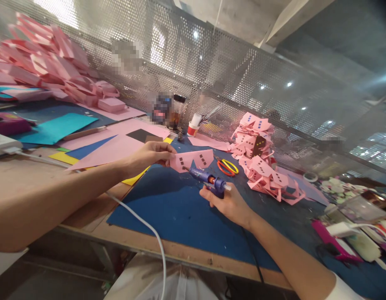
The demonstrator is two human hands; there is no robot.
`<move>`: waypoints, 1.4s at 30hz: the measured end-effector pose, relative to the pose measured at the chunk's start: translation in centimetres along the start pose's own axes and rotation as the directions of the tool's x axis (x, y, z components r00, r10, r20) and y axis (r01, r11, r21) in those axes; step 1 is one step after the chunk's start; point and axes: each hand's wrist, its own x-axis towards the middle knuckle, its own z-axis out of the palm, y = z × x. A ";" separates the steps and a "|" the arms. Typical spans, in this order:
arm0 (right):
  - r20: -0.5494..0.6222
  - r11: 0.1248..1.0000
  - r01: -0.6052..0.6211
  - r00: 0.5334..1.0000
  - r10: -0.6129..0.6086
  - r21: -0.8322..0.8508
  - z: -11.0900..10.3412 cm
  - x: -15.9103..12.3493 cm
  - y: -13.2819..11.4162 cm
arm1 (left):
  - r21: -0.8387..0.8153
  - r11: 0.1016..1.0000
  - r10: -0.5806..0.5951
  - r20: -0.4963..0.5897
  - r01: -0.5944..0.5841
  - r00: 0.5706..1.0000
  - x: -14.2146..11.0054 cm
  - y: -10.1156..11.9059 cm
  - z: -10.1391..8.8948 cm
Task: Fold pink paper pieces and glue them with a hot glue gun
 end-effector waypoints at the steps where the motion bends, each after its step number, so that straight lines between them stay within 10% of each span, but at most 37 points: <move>1: -0.005 1.000 0.001 1.000 -0.001 -0.002 0.0 0.0 0.0 | -0.002 1.000 -0.002 -0.002 0.002 1.000 0.0 0.0 0.0; 42: -0.045 0.998 -0.037 0.998 0.039 0.048 0.1 0.0 -0.2 | 0.057 0.998 -0.039 0.134 0.031 0.990 -1.0 0.8 0.0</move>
